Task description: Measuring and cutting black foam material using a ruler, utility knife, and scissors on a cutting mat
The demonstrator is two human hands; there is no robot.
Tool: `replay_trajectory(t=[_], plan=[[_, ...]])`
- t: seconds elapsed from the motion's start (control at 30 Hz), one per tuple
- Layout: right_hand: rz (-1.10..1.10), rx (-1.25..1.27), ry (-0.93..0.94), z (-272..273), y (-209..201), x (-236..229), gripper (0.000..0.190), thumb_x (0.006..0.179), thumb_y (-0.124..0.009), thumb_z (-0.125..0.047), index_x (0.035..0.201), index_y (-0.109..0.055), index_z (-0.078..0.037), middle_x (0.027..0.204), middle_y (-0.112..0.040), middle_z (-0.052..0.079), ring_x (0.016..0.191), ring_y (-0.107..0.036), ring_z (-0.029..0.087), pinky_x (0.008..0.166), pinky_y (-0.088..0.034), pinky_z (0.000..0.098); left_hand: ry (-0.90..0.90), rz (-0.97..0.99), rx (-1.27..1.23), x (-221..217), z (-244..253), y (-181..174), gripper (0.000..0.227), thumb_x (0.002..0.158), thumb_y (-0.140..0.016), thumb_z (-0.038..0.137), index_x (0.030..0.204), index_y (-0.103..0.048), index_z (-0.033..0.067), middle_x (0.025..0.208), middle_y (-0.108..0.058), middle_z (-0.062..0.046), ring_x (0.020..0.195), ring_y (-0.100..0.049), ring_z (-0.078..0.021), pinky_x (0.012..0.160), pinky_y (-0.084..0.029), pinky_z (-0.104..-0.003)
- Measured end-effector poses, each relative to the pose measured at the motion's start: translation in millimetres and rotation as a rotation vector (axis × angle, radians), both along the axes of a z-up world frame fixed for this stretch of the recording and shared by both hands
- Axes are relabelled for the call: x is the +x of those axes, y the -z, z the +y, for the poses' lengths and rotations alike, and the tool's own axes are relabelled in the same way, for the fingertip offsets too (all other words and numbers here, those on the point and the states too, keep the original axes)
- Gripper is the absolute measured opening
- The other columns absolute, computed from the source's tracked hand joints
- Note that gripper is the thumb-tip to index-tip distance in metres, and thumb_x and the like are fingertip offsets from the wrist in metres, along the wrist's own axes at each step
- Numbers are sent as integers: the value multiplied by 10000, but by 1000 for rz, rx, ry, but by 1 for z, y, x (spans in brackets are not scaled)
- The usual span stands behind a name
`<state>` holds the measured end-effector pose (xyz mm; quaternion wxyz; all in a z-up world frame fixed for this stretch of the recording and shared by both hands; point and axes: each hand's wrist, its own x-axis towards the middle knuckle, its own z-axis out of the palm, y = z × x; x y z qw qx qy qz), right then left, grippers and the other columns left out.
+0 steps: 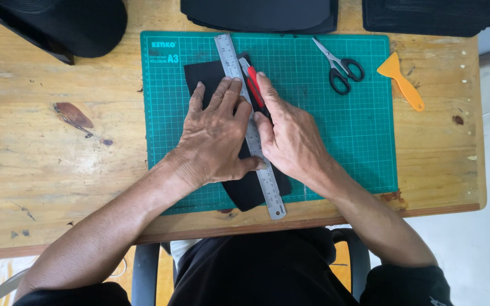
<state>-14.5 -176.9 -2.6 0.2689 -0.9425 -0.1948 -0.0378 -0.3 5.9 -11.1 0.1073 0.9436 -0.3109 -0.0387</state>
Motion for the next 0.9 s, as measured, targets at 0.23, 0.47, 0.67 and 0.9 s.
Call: replay_trajectory(t=[0.23,0.47,0.67,0.9], plan=[[-2,-9,-7,0,1,2,633,1050,-565,-156,1606,-280,-54,1295,-717,246,928,-728,410,765,-587,476,1,-40,9,-1,0,2,1241,594,-826,871,1390,-482,-17,1613,-344,-270,1519,-296,-417,1161,-236,-705],[86,-77,-38,10,-15,5,719,1038,-594,-122,1613,-174,-17,1389,-642,277,1061,-707,415,818,-610,476,-1,-8,-18,-1,0,1,1206,591,-855,833,1365,-492,-17,1613,-339,-273,1523,-278,-427,1163,-228,-711],[114,-79,-12,9,-18,3,710,1036,-588,-124,1611,-184,-20,1363,-653,283,1055,-709,416,837,-606,478,-7,-14,1,0,0,2,1211,585,-844,844,1370,-489,-7,1617,-338,-266,1524,-279,-422,1168,-223,-700],[63,-57,-39,8,-9,3,698,1047,-591,-137,1607,-193,-16,1428,-633,266,1132,-706,401,880,-600,472,-7,-8,16,-1,-1,2,1240,584,-844,851,1389,-468,-14,1621,-329,-267,1525,-279,-412,1165,-224,-702]])
